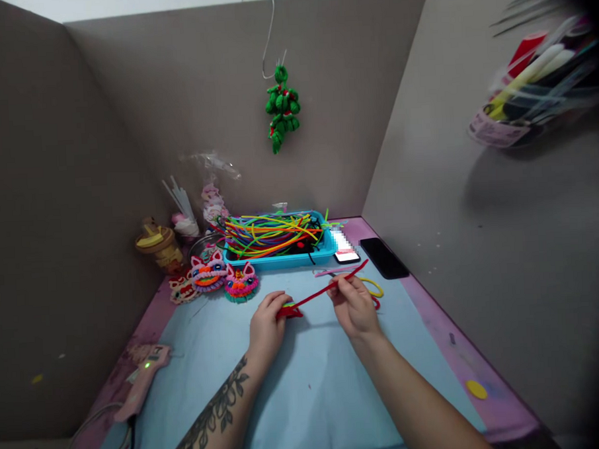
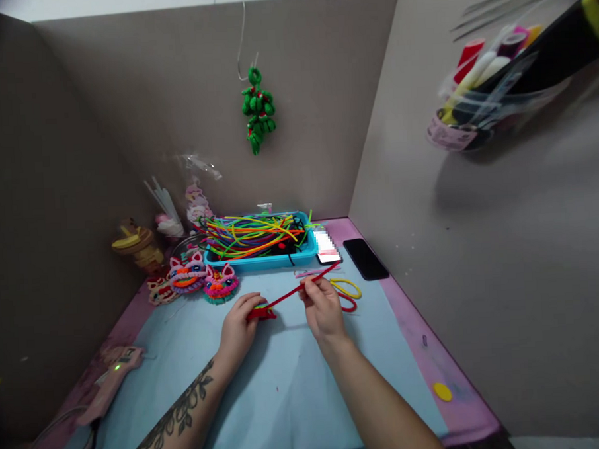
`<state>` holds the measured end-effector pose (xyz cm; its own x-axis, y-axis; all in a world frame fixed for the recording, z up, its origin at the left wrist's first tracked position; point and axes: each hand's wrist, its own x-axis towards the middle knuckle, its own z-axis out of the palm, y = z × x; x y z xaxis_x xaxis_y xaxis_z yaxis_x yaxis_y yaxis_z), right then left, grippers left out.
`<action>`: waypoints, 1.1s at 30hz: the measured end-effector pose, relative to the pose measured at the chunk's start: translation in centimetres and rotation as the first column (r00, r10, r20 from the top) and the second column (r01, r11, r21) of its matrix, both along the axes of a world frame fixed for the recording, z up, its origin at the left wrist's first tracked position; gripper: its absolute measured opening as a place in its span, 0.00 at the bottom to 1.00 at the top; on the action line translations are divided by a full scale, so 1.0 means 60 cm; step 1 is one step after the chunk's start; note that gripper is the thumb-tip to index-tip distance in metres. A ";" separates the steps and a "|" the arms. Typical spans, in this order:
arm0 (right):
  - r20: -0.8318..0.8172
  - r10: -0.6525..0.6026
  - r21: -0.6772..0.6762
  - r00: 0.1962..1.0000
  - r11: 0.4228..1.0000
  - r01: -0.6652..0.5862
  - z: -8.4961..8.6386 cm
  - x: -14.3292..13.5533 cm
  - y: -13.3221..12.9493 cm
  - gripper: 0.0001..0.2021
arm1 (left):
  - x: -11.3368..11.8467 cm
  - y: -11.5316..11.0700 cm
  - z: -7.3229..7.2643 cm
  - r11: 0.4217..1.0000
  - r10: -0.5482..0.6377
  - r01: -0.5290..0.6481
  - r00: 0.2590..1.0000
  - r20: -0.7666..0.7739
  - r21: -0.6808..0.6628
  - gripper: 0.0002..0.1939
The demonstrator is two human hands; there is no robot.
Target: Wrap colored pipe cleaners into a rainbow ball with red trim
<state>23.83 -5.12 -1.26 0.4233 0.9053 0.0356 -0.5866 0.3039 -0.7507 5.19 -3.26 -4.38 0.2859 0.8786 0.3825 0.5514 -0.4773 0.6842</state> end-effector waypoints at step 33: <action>0.856 -0.120 0.239 0.502 0.954 -0.180 -0.033 -0.027 -0.008 0.12 | 0.001 -0.006 0.023 0.553 0.089 0.660 0.561 0.823 -0.509 0.36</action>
<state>22.23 -5.61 -3.24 0.0192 0.8034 0.5952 0.2854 0.5661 -0.7733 5.28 -3.62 -3.01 0.5483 0.8282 -0.1159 -0.3481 0.3521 0.8688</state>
